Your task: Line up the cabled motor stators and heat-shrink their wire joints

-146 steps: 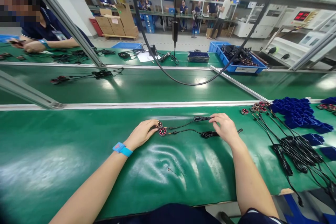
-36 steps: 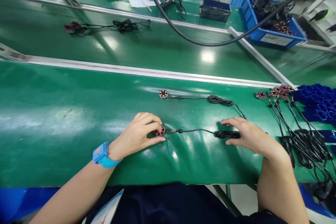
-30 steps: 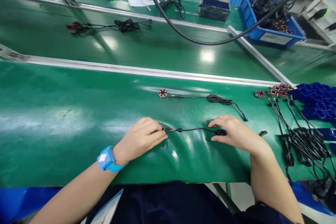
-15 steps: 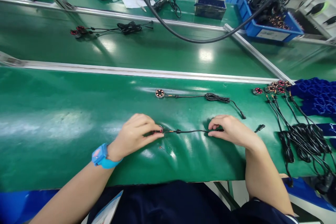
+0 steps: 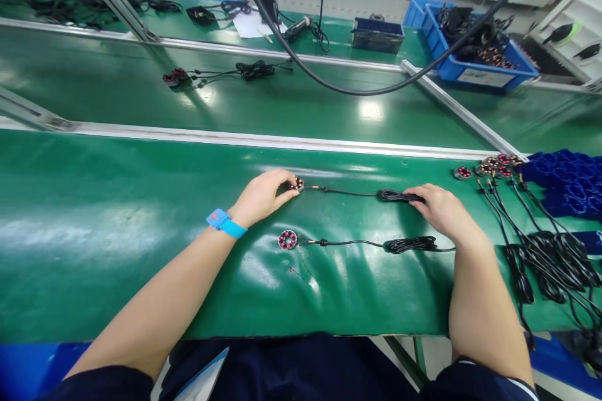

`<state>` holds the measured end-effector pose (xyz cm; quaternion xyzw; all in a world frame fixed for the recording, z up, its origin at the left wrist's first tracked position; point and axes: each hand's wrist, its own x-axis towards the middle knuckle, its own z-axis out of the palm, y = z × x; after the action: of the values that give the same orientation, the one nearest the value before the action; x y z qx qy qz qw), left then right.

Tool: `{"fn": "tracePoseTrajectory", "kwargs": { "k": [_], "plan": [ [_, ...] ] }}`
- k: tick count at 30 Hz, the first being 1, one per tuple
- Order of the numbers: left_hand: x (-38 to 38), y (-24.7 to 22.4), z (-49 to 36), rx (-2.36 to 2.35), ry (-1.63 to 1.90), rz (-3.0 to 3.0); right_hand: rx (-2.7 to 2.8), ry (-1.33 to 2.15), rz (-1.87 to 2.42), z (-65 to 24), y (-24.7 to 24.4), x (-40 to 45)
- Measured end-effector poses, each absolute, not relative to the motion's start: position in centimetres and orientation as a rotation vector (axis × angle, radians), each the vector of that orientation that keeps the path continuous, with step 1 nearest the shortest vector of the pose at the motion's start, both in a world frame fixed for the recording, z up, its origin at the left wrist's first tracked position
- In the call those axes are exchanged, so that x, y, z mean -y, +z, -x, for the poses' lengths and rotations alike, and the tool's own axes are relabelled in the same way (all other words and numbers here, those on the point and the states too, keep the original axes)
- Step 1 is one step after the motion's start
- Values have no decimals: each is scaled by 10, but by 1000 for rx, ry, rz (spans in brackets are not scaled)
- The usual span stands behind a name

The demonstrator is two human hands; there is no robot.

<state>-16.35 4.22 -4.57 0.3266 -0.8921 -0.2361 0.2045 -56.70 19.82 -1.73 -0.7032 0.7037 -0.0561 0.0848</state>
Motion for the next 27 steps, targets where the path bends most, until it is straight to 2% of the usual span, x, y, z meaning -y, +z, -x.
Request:
{"fn": "tracePoseTrajectory", "kwargs": {
  "k": [6,9,12,15,19,27],
  "plan": [
    [-57,-44,166,2531,-830,-730,-2031,-10,1991,560,26,-225],
    [-58,-44,164,2472,-867,-764,-1853,-174,2064,508,40,-204],
    [-62,-40,159,2400,-835,-850,-1646,-415,2099,443,32,-169],
    [-71,-31,153,2382,-660,-952,-1396,-476,2003,396,9,-137],
    [-84,-24,146,2380,-482,-1030,-1187,-554,1751,372,-13,-118],
    [-91,-27,149,2354,-564,-953,-1134,-747,982,371,-24,-114]
  ]
}}
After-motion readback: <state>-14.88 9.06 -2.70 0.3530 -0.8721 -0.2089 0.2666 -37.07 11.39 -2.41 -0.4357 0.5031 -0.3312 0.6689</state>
